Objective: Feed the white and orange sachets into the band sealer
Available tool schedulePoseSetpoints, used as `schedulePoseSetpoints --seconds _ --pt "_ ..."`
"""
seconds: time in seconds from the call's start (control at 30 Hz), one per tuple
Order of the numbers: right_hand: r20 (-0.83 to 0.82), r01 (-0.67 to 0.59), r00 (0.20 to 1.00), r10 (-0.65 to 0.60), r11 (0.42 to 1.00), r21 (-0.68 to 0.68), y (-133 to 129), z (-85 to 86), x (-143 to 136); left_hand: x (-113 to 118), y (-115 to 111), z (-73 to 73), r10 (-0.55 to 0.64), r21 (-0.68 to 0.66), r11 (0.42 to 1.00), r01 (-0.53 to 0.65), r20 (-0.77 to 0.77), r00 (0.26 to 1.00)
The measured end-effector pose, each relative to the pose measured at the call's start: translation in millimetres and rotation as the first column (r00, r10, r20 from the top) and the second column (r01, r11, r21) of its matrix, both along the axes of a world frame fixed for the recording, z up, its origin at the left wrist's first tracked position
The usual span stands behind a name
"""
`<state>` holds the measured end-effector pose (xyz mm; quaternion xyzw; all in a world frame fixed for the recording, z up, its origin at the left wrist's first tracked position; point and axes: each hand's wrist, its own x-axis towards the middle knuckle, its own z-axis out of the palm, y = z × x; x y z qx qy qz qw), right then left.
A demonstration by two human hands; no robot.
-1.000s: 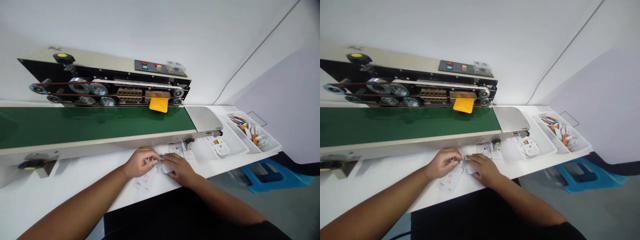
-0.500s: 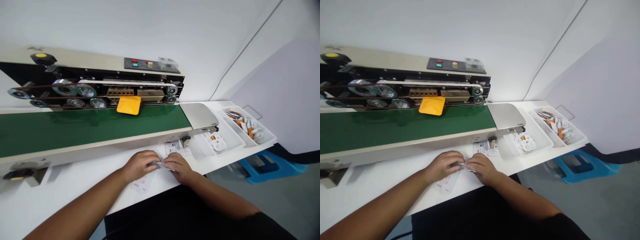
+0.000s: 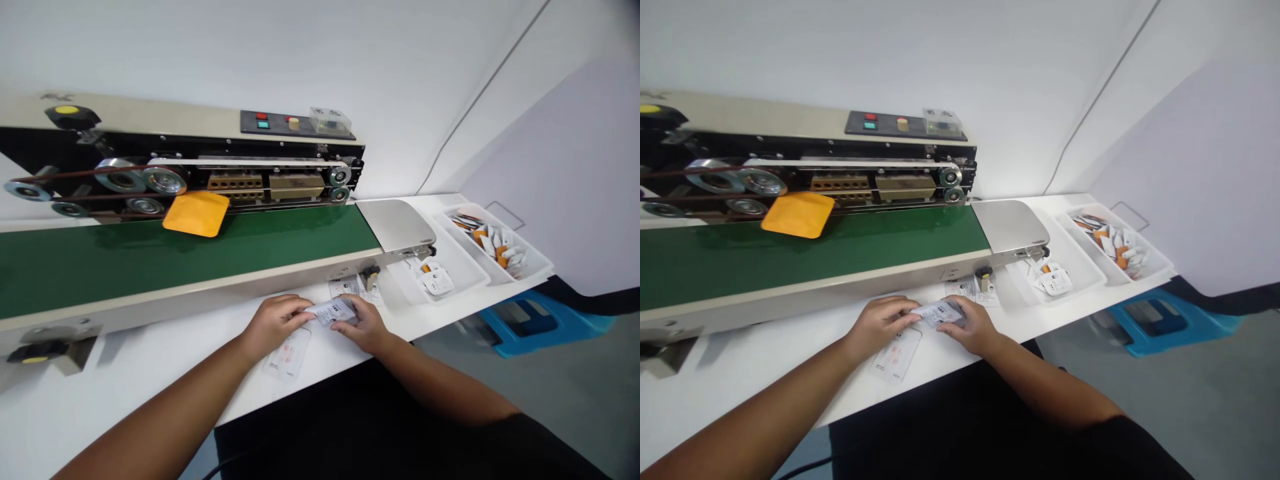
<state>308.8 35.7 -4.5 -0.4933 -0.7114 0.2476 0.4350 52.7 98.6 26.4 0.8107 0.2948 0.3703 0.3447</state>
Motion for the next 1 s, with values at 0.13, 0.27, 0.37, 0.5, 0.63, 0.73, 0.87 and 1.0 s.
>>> schedulePoseSetpoints --seconds 0.13,0.27,0.37,0.5,0.63,0.73,0.87,1.0 --pt "-0.183 -0.043 0.983 0.015 0.988 -0.147 3.4 -6.0 2.5 1.4 -2.3 3.7 0.035 -0.305 0.952 0.002 0.118 0.992" --pt "-0.223 -0.136 0.97 0.098 0.977 -0.163 4.9 0.6 3.8 2.8 -3.3 9.0 0.094 -0.378 0.925 -0.029 0.153 0.984" --pt "-0.208 -0.16 0.97 0.122 0.972 -0.173 3.9 5.6 5.0 2.4 -3.0 10.0 0.12 -0.368 0.928 -0.062 0.137 0.983" --pt "-0.189 -0.088 0.98 0.066 0.99 -0.108 -2.9 6.9 8.7 1.3 -3.4 6.5 0.204 -0.326 0.934 -0.148 0.144 0.968" --pt "-0.298 0.1 0.949 -0.101 0.995 -0.021 -8.4 23.5 18.5 0.6 -4.5 2.7 0.212 -0.353 0.924 -0.146 0.155 0.965" --pt "-0.429 0.168 0.885 -0.18 0.984 -0.066 -0.9 55.1 27.7 0.0 -4.1 1.4 0.207 -0.328 0.932 -0.155 0.129 0.97" --pt "-0.532 0.172 0.814 -0.234 0.971 -0.163 23.2 101.4 35.5 -0.7 -2.7 0.5 0.193 -0.304 0.941 -0.15 0.116 0.974" --pt "-0.499 0.19 0.833 -0.239 0.971 -0.147 47.3 133.1 43.4 -0.8 -1.7 0.3 0.182 -0.261 0.954 -0.151 0.099 0.978"
